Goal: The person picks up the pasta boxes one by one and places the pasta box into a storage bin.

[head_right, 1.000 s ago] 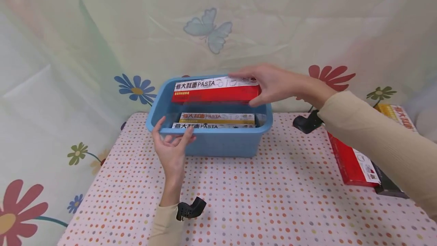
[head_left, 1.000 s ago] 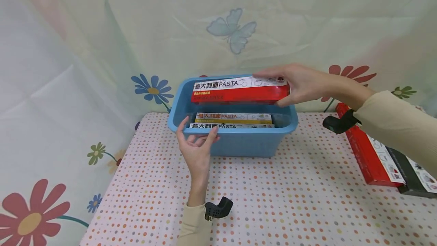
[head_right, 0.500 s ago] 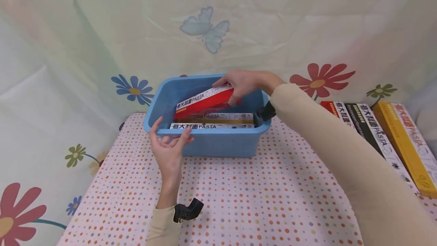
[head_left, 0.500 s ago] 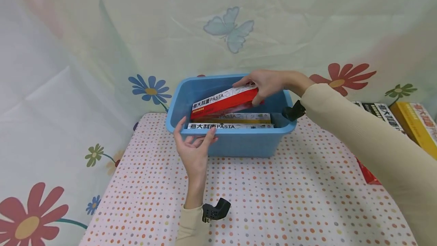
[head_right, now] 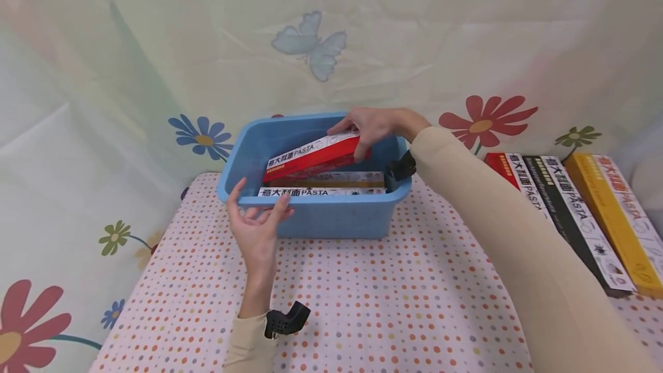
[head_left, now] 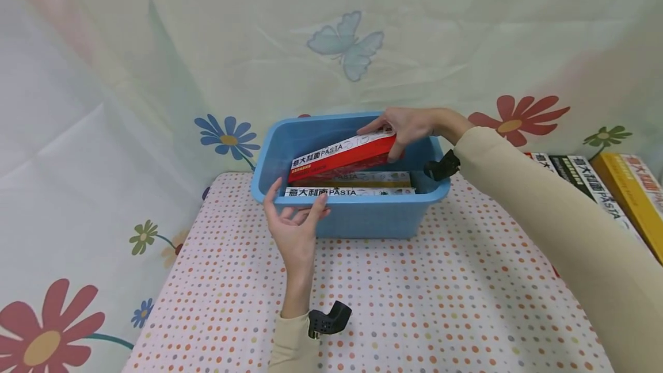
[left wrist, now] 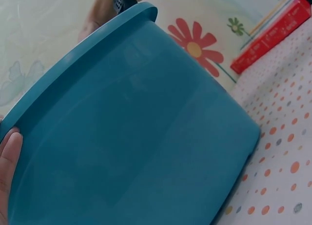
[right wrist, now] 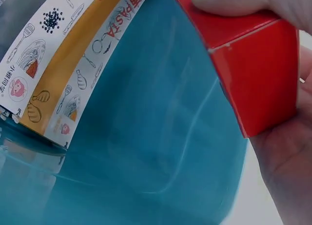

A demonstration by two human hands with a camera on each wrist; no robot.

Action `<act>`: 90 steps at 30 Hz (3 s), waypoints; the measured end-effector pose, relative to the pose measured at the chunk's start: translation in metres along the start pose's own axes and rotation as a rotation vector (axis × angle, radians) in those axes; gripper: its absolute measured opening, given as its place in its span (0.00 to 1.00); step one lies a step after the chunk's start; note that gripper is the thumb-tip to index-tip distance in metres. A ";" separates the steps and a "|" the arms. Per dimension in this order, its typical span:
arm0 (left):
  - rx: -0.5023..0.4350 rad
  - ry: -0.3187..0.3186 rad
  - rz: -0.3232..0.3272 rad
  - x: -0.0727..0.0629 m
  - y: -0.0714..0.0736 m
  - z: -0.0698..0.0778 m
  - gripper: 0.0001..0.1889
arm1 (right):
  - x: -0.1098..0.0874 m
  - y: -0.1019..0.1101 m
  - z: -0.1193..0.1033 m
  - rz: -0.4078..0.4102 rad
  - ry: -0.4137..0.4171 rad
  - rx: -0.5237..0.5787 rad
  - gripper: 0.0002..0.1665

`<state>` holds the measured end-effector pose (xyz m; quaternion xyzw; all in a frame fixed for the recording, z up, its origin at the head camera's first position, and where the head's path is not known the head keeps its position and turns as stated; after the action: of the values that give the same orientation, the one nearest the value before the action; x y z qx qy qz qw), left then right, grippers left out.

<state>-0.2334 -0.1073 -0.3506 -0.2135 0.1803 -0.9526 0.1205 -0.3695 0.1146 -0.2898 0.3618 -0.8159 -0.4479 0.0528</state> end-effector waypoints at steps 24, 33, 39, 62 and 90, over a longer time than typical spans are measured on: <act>-0.018 0.015 -0.017 0.003 -0.008 -0.006 0.44 | -0.004 0.001 0.016 -0.035 -0.041 -0.024 0.51; -0.014 0.021 -0.022 0.002 -0.007 -0.007 0.43 | -0.006 0.001 0.017 -0.033 -0.023 -0.057 0.49; -0.012 0.027 -0.015 0.003 -0.005 -0.007 0.44 | -0.002 0.001 0.003 -0.028 0.034 -0.061 0.49; -0.005 0.022 -0.029 0.014 -0.001 -0.017 0.43 | -0.142 0.039 0.008 0.507 0.088 0.042 0.45; -0.205 0.123 0.224 0.008 0.017 -0.027 0.40 | -0.289 -0.136 0.205 0.726 -0.546 0.144 0.48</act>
<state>-0.2500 -0.1173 -0.3774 -0.1445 0.3063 -0.9211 0.1920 -0.1675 0.3949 -0.4470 -0.0760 -0.9029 -0.4215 -0.0358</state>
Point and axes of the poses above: each hand's wrist, its own x-axis towards the middle knuckle, its own y-axis out of the back of the hand, z = x × y, the point moved 10 cm from there along x, towards the middle knuckle, and after that the axes turned 2 degrees about -x, right-handed, at the moved point
